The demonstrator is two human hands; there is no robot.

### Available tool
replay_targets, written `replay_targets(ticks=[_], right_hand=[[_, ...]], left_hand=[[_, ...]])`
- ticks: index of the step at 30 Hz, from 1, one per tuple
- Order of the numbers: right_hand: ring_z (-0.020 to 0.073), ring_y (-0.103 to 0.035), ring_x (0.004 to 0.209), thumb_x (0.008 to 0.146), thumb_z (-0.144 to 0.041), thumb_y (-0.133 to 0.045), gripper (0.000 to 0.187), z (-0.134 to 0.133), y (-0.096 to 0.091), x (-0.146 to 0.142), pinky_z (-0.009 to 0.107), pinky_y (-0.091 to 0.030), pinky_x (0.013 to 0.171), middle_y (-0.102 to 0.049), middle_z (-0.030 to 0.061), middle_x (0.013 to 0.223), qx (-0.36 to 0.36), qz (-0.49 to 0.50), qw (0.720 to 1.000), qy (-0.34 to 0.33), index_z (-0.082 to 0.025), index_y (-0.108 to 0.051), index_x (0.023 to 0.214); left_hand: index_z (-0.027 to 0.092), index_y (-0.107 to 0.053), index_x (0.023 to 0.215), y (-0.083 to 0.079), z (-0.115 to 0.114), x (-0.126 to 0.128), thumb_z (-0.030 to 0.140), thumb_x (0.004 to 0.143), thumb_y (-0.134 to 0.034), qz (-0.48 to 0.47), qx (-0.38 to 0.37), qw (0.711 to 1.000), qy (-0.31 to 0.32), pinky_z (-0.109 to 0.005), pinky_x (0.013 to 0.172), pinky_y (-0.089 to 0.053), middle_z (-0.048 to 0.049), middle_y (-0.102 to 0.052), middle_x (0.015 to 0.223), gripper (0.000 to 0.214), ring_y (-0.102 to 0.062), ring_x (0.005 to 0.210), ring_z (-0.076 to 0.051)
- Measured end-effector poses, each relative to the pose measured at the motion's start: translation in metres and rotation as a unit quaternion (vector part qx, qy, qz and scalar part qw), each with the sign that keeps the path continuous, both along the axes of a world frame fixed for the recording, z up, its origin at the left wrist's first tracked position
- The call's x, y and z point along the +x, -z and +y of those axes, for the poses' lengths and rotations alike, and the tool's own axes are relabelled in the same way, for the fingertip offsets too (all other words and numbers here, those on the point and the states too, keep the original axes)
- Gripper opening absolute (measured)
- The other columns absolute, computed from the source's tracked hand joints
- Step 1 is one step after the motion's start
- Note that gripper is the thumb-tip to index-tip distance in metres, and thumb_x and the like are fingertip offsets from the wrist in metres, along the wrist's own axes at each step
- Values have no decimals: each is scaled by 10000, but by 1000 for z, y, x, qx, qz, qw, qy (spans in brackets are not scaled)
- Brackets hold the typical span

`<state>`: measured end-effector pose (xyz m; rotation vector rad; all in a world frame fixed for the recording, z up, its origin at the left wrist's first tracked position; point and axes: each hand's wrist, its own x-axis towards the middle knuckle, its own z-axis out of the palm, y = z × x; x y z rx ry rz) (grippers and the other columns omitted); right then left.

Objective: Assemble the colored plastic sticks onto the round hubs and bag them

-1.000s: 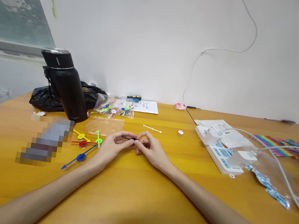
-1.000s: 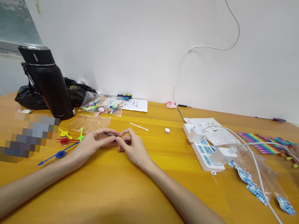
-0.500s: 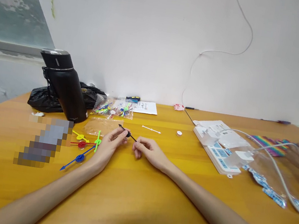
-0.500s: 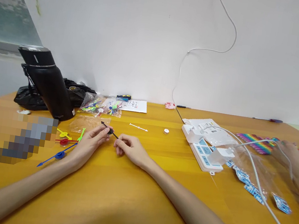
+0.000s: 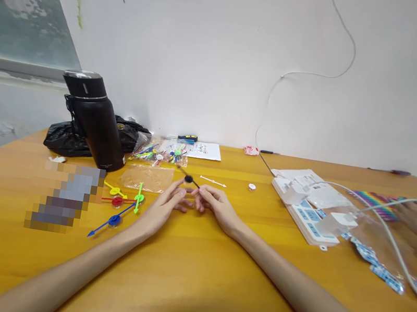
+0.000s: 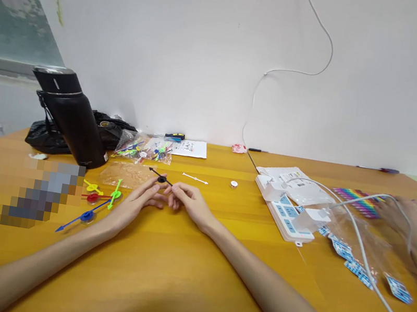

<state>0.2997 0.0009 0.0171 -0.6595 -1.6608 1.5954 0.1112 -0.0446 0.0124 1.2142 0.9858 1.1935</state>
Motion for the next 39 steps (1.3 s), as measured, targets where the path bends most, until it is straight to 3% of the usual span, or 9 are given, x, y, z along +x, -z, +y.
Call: replay_targets(ticks=[3,8,11,18,24,28,32,35,39], right_hand=[[109,-523,640,957,-528,-607,360,5,5,2,242,-421,661,-601,-9,740,-17,40,998,34,-176,-673,996],[111,-517,624,942,-539,-622,372,5,6,2,248,-417,655,-592,-14,728,-23,35,999,32,-176,-679,997],[115,-512,617,939,-554,-618,386,3,3,2,252,-413,654,-590,-16,714,-17,17,1000,20,-178,-679,995],[128,-511,619,938,-575,-602,410,3,2,2,262,-418,651,-587,-10,703,-3,3,1000,8,-179,-685,1001],[128,-516,624,959,-567,-564,425,3,2,1,265,-426,657,-613,3,730,-12,5,1000,-4,-174,-693,1057],[118,-507,622,936,-571,-601,436,5,3,-1,256,-418,653,-602,-8,717,-12,-5,1000,7,-165,-695,1062],[106,-494,608,875,-590,-670,452,12,3,-8,244,-394,622,-580,-24,699,-15,-26,999,28,-164,-702,1022],[103,-466,586,839,-605,-693,470,20,-6,-19,240,-365,581,-557,-31,663,-4,-51,998,34,-154,-718,966],[98,-477,632,854,-516,-697,396,29,-36,-47,232,-377,605,-566,-19,687,17,-92,996,8,-135,-754,946]], left_hand=[[203,-471,1440,3,1,-1,523,927,-606,14,10,1000,10,-387,906,-534,-146,-649,1332,620,-708,966,-221],[178,-643,1114,-1,-2,-2,334,973,-565,101,87,984,121,-338,930,-484,-91,-732,1061,224,-677,962,-197],[186,-627,1031,-4,-4,-2,276,979,-540,118,105,979,126,-321,914,-474,-62,-720,963,135,-673,944,-191],[192,-615,991,-2,-5,-1,261,964,-538,130,105,979,119,-325,908,-478,-50,-714,922,106,-673,912,-192],[194,-591,1114,-3,-7,-2,266,961,-538,146,108,977,110,-340,937,-472,-53,-722,940,178,-672,920,-199],[199,-589,1042,-4,-8,-2,254,967,-526,159,110,975,113,-328,942,-461,-52,-726,949,112,-673,943,-195],[209,-551,1099,0,-7,-3,255,971,-517,157,113,975,108,-329,942,-471,-43,-727,944,141,-683,938,-194],[213,-526,1099,1,-7,-4,245,964,-511,159,114,975,101,-331,937,-482,-36,-728,921,139,-691,923,-195],[213,-573,966,-3,-11,-6,223,954,-487,226,121,959,119,-315,873,-483,-35,-746,912,88,-689,908,-203]])
